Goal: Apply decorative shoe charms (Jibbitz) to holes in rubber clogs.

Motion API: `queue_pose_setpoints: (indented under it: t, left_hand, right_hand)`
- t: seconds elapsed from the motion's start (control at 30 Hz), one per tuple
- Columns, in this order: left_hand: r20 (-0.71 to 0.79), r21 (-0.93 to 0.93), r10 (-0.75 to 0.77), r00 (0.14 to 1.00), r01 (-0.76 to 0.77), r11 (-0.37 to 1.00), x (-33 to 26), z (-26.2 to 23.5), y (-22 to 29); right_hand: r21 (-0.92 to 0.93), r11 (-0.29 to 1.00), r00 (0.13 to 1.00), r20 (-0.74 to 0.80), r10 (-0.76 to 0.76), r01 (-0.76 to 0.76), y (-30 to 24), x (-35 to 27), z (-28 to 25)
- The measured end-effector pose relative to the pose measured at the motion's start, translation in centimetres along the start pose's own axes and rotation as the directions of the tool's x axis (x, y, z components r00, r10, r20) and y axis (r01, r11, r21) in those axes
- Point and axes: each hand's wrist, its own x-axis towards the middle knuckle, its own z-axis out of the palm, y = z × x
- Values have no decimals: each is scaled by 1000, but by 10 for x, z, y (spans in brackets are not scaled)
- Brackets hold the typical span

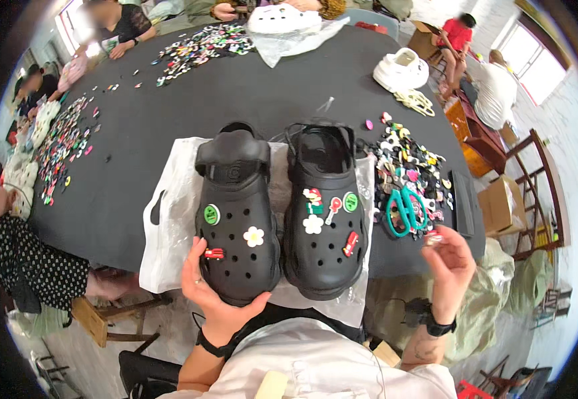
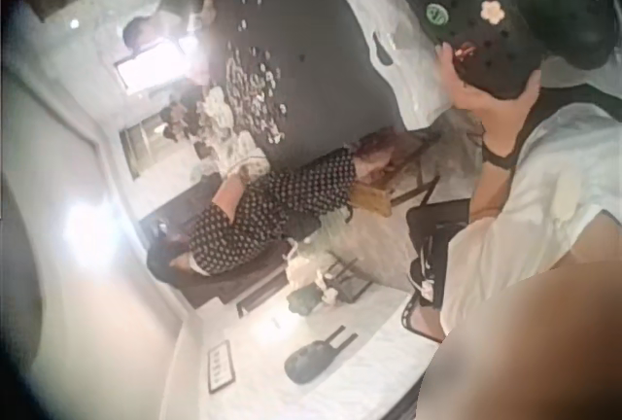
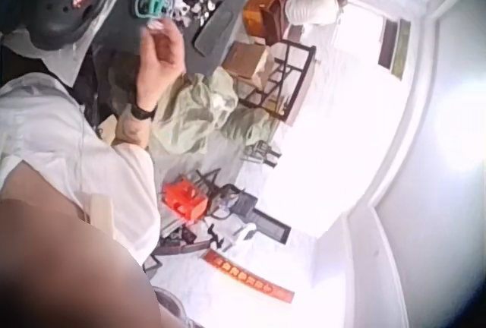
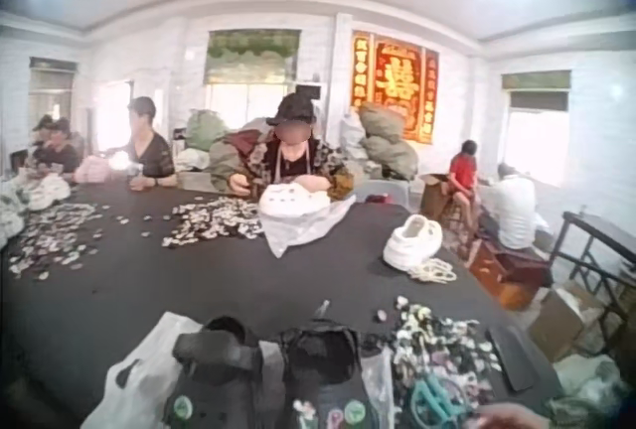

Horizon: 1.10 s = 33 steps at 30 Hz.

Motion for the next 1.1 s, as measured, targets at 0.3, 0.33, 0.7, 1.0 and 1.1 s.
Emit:
queue_pose_setpoints:
  t: [0.3, 0.33, 0.7, 1.0, 1.1]
  left_hand:
    - [30, 13, -17, 999, 16, 1000, 0, 7, -2]
    - [20, 14, -15, 1000, 15, 1000, -1, 6, -2]
    - [19, 3, -26, 999, 26, 1000, 0, 7, -2]
    - [45, -36, -30, 999, 32, 999, 6, 3, 1]
    - [34, -54, -23, 999, 24, 998, 4, -1, -3]
  right_hand:
    - [181, 983, 961, 274, -34, -17, 12, 1, 49]
    - [203, 979, 953, 302, -39, -24, 12, 1, 51]
    - [202, 977, 937, 350, -8, -67, 15, -8, 55]
    - [130, 980, 867, 495, 68, -151, -19, 13, 49]
    - [168, 965, 843, 531, 85, -203, -26, 11, 61]
